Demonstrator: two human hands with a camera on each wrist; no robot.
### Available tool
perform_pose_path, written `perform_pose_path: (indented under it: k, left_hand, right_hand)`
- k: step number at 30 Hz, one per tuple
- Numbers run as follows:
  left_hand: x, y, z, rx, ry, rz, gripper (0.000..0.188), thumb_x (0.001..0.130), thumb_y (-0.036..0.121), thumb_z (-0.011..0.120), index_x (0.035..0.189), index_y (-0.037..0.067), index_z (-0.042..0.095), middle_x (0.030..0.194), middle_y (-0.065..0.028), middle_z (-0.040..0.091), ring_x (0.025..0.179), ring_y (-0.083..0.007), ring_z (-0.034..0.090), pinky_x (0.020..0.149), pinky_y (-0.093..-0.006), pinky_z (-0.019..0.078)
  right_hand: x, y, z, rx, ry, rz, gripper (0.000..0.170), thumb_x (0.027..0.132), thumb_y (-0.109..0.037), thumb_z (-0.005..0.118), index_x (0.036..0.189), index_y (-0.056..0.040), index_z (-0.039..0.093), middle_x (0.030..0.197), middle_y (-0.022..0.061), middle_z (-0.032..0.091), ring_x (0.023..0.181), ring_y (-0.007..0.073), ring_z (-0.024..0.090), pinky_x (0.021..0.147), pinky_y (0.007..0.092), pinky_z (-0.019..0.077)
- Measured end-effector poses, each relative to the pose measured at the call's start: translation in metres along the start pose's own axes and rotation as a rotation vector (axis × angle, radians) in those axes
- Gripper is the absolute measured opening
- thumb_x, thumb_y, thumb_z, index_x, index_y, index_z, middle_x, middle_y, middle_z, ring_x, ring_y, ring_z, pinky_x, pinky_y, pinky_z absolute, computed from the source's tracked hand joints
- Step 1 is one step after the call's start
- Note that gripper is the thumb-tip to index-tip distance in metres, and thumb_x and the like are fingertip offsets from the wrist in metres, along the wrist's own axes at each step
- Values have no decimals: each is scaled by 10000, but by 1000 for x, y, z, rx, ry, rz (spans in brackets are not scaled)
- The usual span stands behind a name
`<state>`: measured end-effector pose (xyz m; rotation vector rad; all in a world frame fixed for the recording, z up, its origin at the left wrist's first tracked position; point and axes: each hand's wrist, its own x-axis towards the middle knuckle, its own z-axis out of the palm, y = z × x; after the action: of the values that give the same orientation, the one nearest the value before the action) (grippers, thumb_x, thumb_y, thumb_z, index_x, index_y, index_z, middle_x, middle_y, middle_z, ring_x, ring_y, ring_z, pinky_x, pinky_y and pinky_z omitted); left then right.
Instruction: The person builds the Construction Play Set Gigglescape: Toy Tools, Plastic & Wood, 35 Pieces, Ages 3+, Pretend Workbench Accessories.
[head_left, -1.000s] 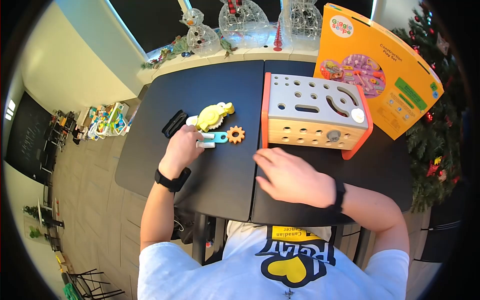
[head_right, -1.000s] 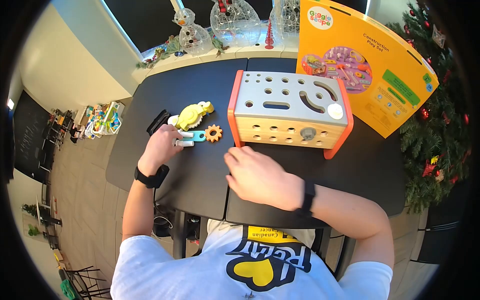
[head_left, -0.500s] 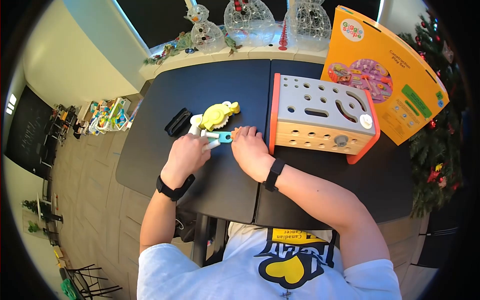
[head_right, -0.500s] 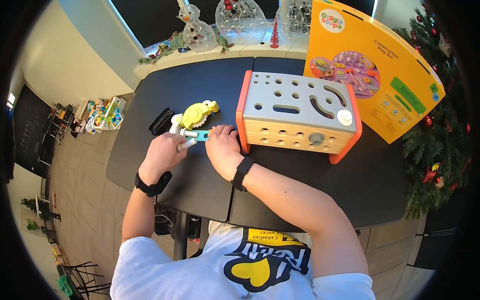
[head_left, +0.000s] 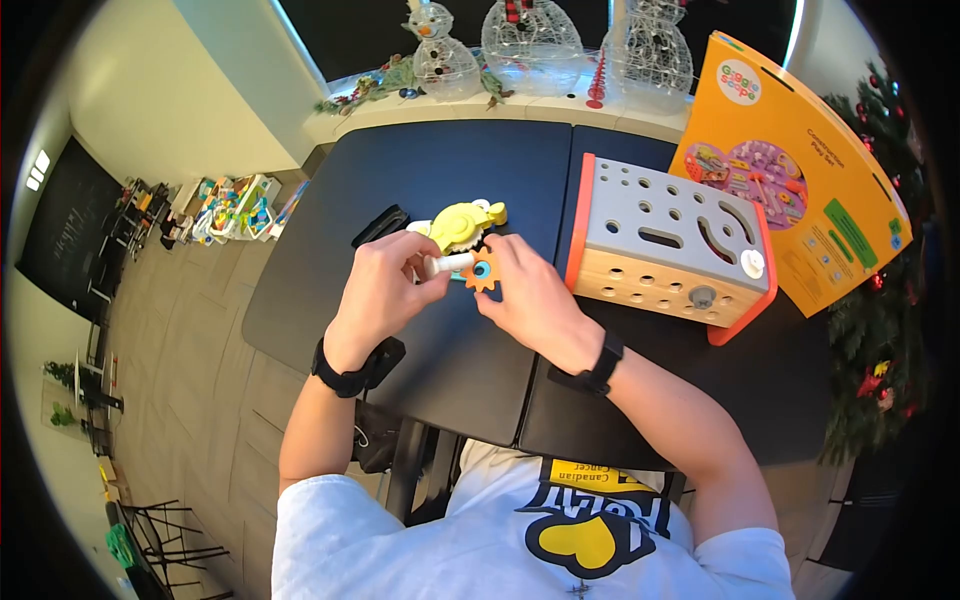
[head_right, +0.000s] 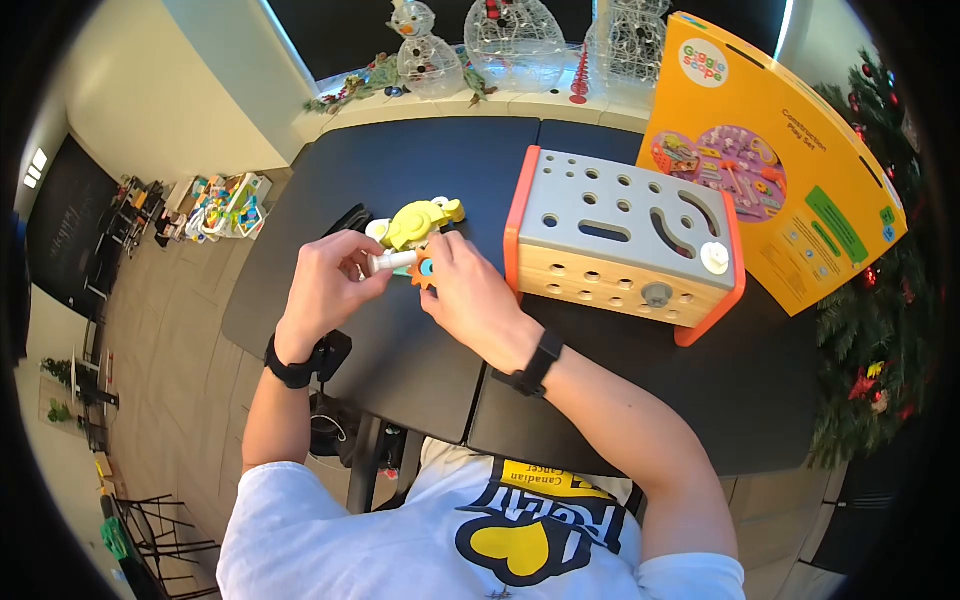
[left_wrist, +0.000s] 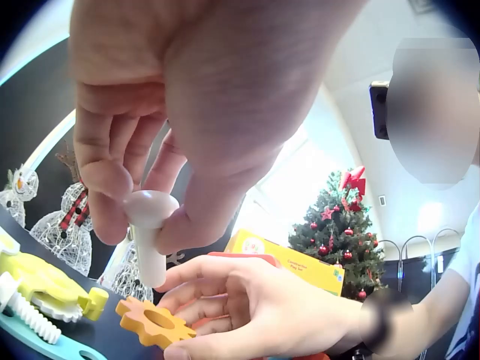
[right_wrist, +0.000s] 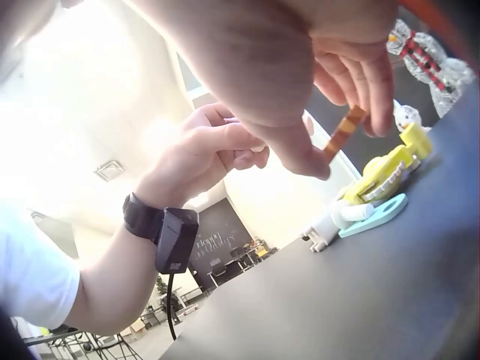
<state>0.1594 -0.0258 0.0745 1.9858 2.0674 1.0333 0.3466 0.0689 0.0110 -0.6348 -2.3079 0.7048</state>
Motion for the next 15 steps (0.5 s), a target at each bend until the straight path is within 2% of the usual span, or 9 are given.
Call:
perform_pose_path:
  k: [3, 8, 9, 12, 15]
  left_hand:
    - [-2, 14, -3, -6, 17, 89, 255, 740, 66, 851, 968, 16, 748, 766, -57, 678, 609, -132, 626, 582, -272, 520]
    - [-6, 39, -1, -38, 11, 166, 299, 712, 90, 900, 967, 37, 755, 782, -58, 680, 618, -139, 630, 584, -285, 523]
    - [-6, 43, -1, -65, -10, 183, 368, 693, 136, 947, 988, 38, 752, 806, -60, 680, 633, -141, 635, 595, -282, 521]
    - [-5, 54, -4, -178, -20, 260, 430, 707, 171, 957, 1044, 26, 734, 915, -72, 688, 677, -156, 651, 624, -296, 549]
    - [-2, 58, -2, -203, -36, 189, 439, 724, 221, 955, 1041, 22, 725, 944, -68, 677, 680, -156, 629, 630, -291, 532]
  right_hand:
    - [-4, -7, -11, -11, 116, -137, 591, 817, -75, 786, 1336, 26, 523, 1213, 185, 611, 1102, 366, 645, 917, 446, 573]
    - [-12, -18, -26, -43, 211, -282, 631, 754, -64, 804, 1331, 33, 569, 1240, 178, 648, 1120, 356, 658, 937, 432, 571]
    - [-14, -19, -29, -64, 235, -325, 643, 740, -62, 808, 1333, 34, 578, 1244, 177, 655, 1122, 354, 661, 938, 429, 570]
    - [-23, -24, -40, -65, 283, -378, 666, 716, -58, 814, 1338, 40, 596, 1261, 172, 661, 1125, 348, 656, 943, 430, 566]
    - [-38, -25, -55, -81, 288, -427, 630, 749, -32, 803, 1342, 43, 604, 1248, 165, 664, 1029, 319, 680, 866, 395, 586]
